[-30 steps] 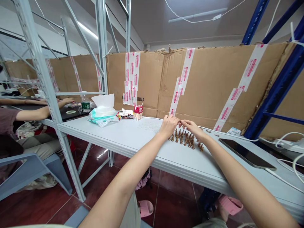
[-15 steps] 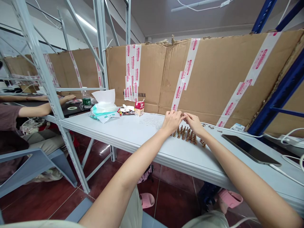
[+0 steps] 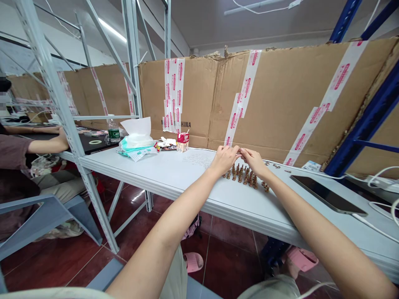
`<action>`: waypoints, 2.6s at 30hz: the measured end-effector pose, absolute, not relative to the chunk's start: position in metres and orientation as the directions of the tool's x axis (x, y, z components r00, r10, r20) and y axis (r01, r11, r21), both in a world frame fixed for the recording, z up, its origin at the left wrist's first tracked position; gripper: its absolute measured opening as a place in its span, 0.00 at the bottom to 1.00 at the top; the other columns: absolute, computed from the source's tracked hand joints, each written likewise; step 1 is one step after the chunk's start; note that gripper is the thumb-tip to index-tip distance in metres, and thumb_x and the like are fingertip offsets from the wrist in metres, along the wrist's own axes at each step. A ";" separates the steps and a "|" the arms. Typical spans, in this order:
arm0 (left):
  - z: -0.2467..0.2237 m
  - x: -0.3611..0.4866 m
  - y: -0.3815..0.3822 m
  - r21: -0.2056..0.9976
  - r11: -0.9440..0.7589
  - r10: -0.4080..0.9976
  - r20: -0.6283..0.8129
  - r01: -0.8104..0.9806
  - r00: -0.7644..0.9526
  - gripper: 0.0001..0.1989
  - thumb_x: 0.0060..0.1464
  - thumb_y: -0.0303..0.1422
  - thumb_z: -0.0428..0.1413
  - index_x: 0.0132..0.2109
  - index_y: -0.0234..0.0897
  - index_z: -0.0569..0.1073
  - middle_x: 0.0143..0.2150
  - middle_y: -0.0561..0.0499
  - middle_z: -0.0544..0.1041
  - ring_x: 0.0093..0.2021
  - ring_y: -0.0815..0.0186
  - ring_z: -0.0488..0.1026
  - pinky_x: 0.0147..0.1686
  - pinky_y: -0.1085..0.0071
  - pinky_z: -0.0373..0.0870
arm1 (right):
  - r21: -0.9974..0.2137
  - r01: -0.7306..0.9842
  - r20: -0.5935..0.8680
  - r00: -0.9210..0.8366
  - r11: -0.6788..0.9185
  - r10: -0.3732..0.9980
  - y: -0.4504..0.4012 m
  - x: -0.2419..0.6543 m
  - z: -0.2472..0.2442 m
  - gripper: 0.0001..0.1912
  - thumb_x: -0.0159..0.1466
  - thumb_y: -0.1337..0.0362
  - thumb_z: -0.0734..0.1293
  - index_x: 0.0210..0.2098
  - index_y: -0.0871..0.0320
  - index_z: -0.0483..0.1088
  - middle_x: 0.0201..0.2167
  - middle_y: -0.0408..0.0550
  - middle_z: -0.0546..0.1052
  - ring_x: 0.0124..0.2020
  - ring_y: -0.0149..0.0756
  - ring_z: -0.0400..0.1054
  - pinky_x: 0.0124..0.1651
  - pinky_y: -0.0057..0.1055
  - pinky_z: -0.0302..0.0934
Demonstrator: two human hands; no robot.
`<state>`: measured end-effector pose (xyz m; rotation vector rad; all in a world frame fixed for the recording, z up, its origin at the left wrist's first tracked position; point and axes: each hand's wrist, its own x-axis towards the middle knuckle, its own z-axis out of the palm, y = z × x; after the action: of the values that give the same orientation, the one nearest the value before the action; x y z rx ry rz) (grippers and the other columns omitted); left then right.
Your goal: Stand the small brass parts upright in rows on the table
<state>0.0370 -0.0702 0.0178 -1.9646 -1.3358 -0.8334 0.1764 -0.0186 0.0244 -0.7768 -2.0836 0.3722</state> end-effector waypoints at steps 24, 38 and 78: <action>0.016 0.034 -0.069 -0.224 -0.272 0.508 0.793 0.936 0.338 0.16 0.61 0.39 0.37 0.42 0.38 0.66 0.35 0.49 0.74 0.40 0.63 0.65 0.41 0.66 0.52 | -0.583 0.354 0.546 -0.495 0.731 0.676 -0.014 0.183 0.028 0.24 0.60 0.44 0.52 0.21 0.57 0.53 0.17 0.39 0.55 0.19 0.26 0.48 0.23 0.27 0.44; 0.018 0.036 -0.072 -0.154 -0.280 0.564 0.773 0.948 0.292 0.17 0.62 0.39 0.36 0.45 0.35 0.64 0.36 0.47 0.74 0.39 0.64 0.67 0.40 0.66 0.52 | -0.517 0.393 0.582 -0.491 0.761 0.649 -0.021 0.180 0.031 0.24 0.61 0.45 0.50 0.22 0.58 0.56 0.18 0.40 0.58 0.21 0.27 0.50 0.25 0.26 0.47; 0.018 -0.095 -0.060 0.438 -0.260 0.747 0.656 0.861 -0.108 0.05 0.48 0.31 0.57 0.33 0.37 0.77 0.33 0.50 0.77 0.34 0.67 0.70 0.37 0.71 0.62 | -0.871 0.067 0.420 -0.411 0.487 0.809 -0.010 0.197 0.037 0.14 0.50 0.56 0.69 0.30 0.59 0.70 0.30 0.49 0.75 0.31 0.35 0.71 0.38 0.35 0.68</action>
<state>-0.0946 -0.0596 0.0176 -2.0052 -1.8237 -1.3095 0.1972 -0.0100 0.0374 -0.7372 -1.8112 1.0104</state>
